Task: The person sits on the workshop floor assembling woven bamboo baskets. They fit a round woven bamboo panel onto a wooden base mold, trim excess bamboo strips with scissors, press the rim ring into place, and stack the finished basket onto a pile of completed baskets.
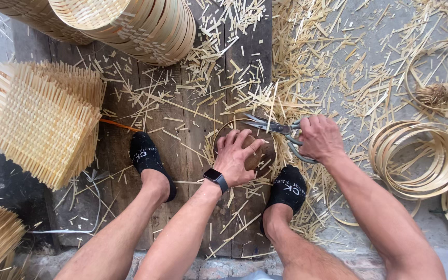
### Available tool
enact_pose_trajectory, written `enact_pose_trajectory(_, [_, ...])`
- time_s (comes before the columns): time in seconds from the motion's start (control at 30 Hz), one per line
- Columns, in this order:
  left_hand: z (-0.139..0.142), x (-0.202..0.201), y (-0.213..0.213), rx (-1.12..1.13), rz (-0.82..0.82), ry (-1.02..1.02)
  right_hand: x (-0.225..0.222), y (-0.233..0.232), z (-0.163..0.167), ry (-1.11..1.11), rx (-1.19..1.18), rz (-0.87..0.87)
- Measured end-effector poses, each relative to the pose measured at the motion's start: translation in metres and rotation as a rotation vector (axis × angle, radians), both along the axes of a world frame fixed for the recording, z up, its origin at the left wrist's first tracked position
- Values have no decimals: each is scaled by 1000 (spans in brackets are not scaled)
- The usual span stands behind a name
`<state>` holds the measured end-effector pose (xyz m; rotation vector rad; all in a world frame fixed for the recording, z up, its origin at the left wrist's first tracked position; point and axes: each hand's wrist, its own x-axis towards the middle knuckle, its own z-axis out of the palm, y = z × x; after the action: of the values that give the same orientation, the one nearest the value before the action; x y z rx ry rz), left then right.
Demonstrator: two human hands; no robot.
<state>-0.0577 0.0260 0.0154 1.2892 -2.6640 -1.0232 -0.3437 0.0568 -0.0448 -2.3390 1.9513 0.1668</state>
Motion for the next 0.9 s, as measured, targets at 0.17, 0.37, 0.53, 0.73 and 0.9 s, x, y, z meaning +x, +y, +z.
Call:
enact_pose_trajectory(0.17, [-1,2,0,-83,-9,6,-10,6,-5,-15,107,-27])
enact_pose_trajectory(0.37, [-8,4,-10,-22,-195,-27,3,-1,4,-106,-125,39])
enact_pose_trajectory(0.53, [-7,7,-24,28,-288,-7,3,2,-12,-26,14,17])
enact_pose_trajectory(0.73, [-22,12,-23,56,-215,201,-38,18,-35,-146,186,-218])
enact_pose_trajectory(0.9, [-57,19,-25,80,559,416,-42,17,-26,149,-116,-490])
